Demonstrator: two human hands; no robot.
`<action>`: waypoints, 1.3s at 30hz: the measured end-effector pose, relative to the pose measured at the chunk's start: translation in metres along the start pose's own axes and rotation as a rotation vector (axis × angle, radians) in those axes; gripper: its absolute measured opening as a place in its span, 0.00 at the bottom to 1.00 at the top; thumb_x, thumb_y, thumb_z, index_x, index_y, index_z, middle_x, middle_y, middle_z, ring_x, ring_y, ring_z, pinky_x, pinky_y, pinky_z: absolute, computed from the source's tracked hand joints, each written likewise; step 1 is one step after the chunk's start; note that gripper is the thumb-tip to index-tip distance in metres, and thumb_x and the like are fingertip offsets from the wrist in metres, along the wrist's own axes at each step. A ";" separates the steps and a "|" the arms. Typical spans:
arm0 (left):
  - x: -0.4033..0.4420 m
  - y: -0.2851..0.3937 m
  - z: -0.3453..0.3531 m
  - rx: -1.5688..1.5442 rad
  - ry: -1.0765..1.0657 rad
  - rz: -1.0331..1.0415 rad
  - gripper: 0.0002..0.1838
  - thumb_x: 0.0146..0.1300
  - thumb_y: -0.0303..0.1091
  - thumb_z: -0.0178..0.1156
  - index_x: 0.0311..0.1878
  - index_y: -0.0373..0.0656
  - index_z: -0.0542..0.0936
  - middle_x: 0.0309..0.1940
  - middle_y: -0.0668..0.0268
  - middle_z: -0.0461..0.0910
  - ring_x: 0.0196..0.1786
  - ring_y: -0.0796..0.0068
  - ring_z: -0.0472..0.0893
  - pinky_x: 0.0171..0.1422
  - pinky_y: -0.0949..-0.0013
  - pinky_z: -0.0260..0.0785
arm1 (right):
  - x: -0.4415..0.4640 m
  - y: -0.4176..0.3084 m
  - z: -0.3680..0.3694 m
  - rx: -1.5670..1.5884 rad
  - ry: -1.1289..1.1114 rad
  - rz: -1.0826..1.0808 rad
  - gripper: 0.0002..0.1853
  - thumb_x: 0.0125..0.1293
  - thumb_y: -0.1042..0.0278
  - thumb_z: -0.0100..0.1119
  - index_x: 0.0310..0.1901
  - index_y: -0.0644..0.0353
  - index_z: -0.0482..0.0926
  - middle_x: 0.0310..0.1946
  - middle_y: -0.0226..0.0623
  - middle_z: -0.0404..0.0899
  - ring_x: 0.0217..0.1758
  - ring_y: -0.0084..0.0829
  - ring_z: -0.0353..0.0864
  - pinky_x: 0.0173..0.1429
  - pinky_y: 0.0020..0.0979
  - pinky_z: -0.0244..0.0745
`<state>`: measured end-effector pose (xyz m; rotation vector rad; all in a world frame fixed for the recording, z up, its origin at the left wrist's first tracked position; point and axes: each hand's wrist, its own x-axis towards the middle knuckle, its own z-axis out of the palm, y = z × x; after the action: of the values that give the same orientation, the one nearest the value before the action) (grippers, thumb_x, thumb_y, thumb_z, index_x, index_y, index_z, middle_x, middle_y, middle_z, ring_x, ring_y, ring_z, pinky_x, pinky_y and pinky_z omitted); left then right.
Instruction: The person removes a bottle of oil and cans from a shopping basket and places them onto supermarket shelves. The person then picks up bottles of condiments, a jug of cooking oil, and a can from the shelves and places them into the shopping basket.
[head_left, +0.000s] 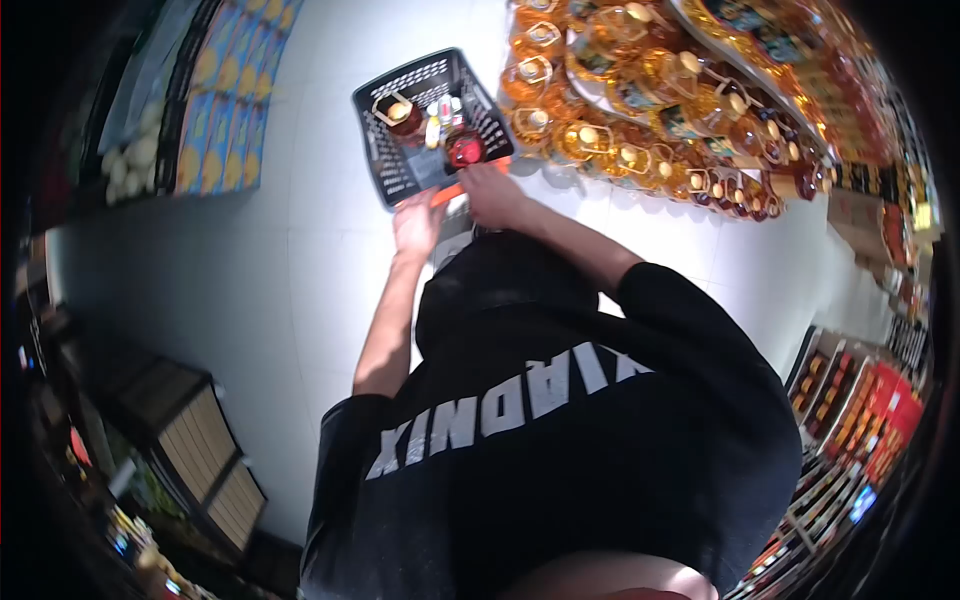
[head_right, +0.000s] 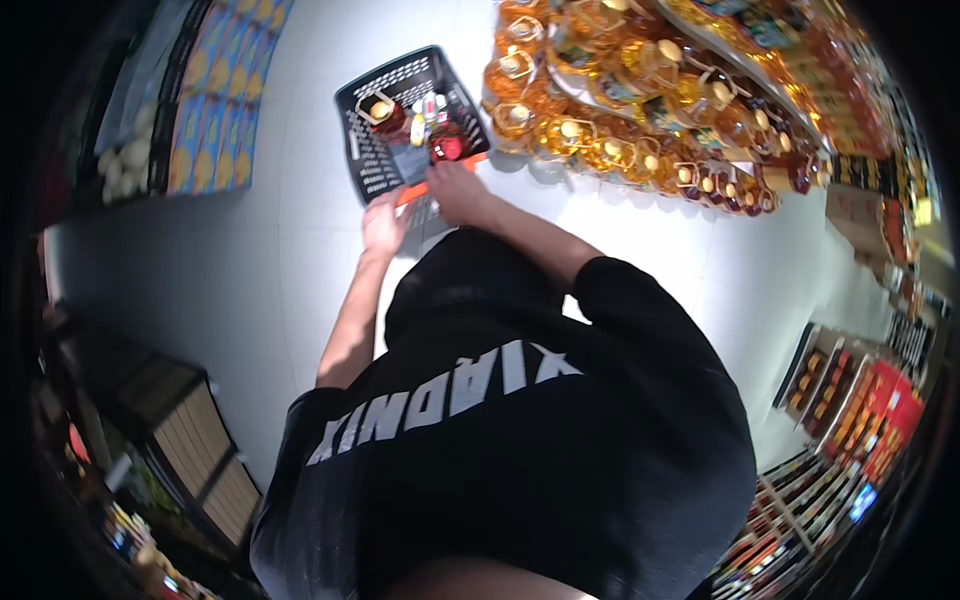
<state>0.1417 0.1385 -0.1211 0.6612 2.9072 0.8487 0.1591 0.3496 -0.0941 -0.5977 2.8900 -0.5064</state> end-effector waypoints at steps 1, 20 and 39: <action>-0.003 0.009 -0.004 -0.023 0.019 -0.028 0.20 0.64 0.48 0.65 0.51 0.44 0.83 0.43 0.53 0.86 0.48 0.51 0.84 0.55 0.53 0.75 | -0.001 -0.001 -0.003 -0.045 0.038 -0.001 0.28 0.52 0.65 0.66 0.54 0.69 0.73 0.53 0.51 0.76 0.61 0.49 0.75 0.66 0.46 0.69; -0.125 0.171 0.051 0.003 -0.119 -0.200 0.20 0.67 0.48 0.63 0.58 0.53 0.81 0.42 0.56 0.86 0.41 0.50 0.86 0.43 0.50 0.78 | -0.161 0.042 -0.027 0.004 -0.116 -0.303 0.30 0.56 0.67 0.64 0.61 0.67 0.73 0.57 0.49 0.75 0.67 0.49 0.71 0.72 0.47 0.65; -0.169 0.414 0.161 0.053 0.063 -0.609 0.12 0.68 0.44 0.63 0.47 0.48 0.84 0.31 0.49 0.84 0.37 0.44 0.84 0.42 0.47 0.75 | -0.320 0.165 -0.057 0.040 -0.064 -0.581 0.17 0.51 0.70 0.63 0.45 0.63 0.77 0.46 0.44 0.77 0.58 0.44 0.74 0.69 0.43 0.64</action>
<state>0.4814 0.4644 -0.0549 -0.2587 2.9093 0.7140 0.3790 0.6393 -0.0751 -1.4256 2.6056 -0.5915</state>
